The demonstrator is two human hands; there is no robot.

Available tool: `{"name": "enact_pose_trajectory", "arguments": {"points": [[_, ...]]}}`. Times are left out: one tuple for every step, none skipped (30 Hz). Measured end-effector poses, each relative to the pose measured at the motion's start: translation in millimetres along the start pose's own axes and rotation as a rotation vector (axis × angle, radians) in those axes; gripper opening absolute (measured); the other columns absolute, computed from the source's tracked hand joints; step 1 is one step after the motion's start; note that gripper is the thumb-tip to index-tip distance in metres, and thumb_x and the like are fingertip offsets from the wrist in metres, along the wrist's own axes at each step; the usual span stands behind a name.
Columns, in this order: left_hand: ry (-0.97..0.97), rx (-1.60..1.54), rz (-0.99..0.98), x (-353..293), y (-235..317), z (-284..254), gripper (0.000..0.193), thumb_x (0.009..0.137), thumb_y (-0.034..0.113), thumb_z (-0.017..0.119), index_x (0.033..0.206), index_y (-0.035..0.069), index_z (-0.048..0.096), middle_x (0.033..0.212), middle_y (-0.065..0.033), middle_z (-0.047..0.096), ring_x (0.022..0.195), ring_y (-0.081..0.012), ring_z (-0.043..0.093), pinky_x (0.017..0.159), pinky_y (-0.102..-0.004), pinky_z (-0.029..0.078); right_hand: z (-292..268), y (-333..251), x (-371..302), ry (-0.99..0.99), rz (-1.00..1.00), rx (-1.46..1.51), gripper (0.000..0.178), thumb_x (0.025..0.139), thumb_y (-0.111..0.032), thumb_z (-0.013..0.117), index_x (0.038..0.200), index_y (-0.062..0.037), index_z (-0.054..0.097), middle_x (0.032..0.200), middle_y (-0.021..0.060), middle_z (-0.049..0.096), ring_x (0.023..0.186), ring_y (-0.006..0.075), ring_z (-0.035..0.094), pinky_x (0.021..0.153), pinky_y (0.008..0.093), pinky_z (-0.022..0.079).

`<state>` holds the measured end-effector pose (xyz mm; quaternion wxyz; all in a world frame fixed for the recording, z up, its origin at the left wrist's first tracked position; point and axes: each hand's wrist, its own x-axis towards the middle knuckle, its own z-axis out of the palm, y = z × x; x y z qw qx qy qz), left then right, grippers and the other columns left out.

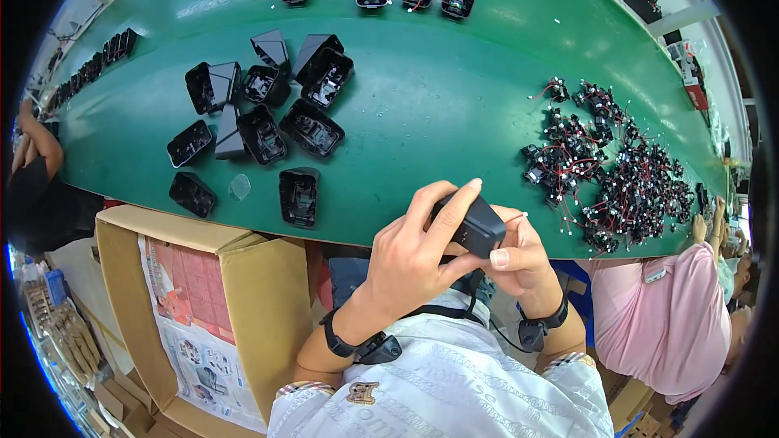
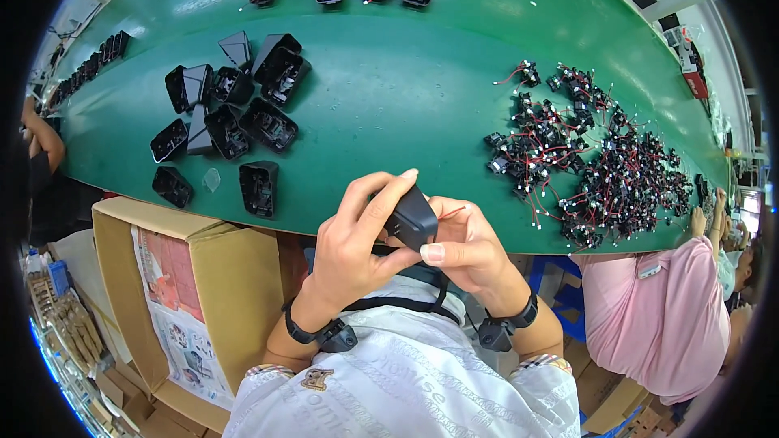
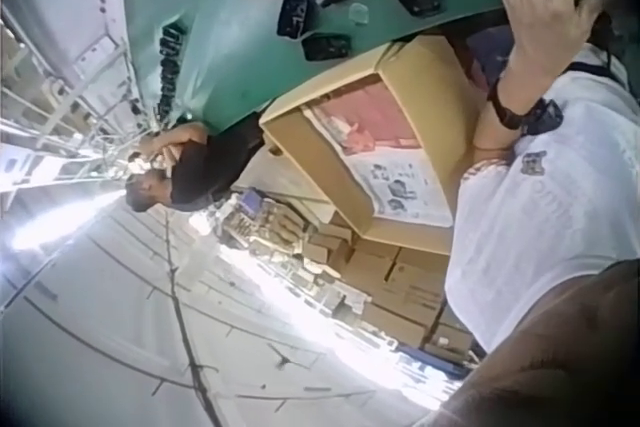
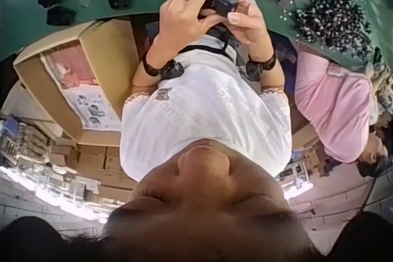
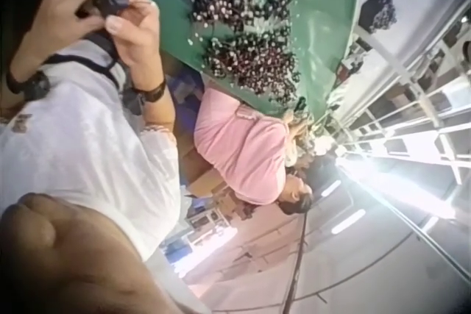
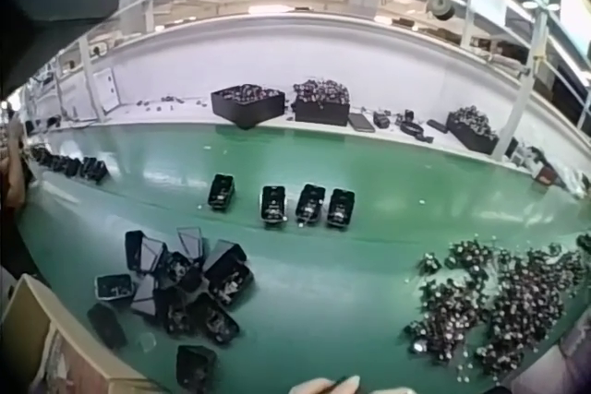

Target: Assembling small electronic components into plastic housings on a production line.

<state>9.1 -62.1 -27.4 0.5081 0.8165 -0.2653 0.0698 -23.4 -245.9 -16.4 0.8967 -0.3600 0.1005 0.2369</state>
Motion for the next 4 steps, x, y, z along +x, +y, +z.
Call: {"name": "enact_pose_trajectory", "arguments": {"points": [[-0.03,-0.027,-0.006,0.5,-1.3,-3.2,0.081,0.068,0.026,0.087,0.14,0.006,0.057,0.127,-0.0158,0.057,0.083,-0.03,0.069,0.07,-0.0371,0.058,1.6,-3.4,2.2,-0.011,0.024,-0.023,0.028,0.077,-0.009,0.079,0.102,0.0009,0.069,0.122,0.0173,0.067,0.115,0.0287,0.065,0.106,0.0423,0.048],[-0.069,-0.018,-0.049,3.5,-3.8,-6.4,0.084,0.07,0.029,0.087,0.143,0.006,0.054,0.132,-0.0172,0.054,0.09,-0.0308,0.068,0.072,-0.0373,0.058,1.5,-8.6,6.2,0.004,-0.071,-0.151,0.027,0.077,-0.008,0.079,0.102,0.0006,0.071,0.126,0.0183,0.065,0.119,0.0293,0.063,0.107,0.0425,0.046],[-0.106,-0.006,-0.09,6.0,-5.8,-12.2,0.088,0.071,0.033,0.087,0.147,0.006,0.051,0.138,-0.0186,0.052,0.096,-0.0316,0.067,0.074,-0.0375,0.058,2.3,-15.3,10.9,0.018,-0.167,-0.28,0.026,0.078,-0.007,0.08,0.101,0.0003,0.072,0.13,0.0193,0.063,0.123,0.0299,0.061,0.108,0.0426,0.045],[-0.104,-0.005,-0.075,10.1,-5.6,-12.7,0.088,0.071,0.033,0.087,0.147,0.006,0.051,0.138,-0.0186,0.052,0.096,-0.0316,0.067,0.074,-0.0375,0.058,3.0,-27.5,13.2,0.06,-0.307,-0.526,0.025,0.079,-0.003,0.08,0.103,-0.0015,0.075,0.138,0.022,0.058,0.128,0.0305,0.057,0.112,0.0439,0.04]]}}
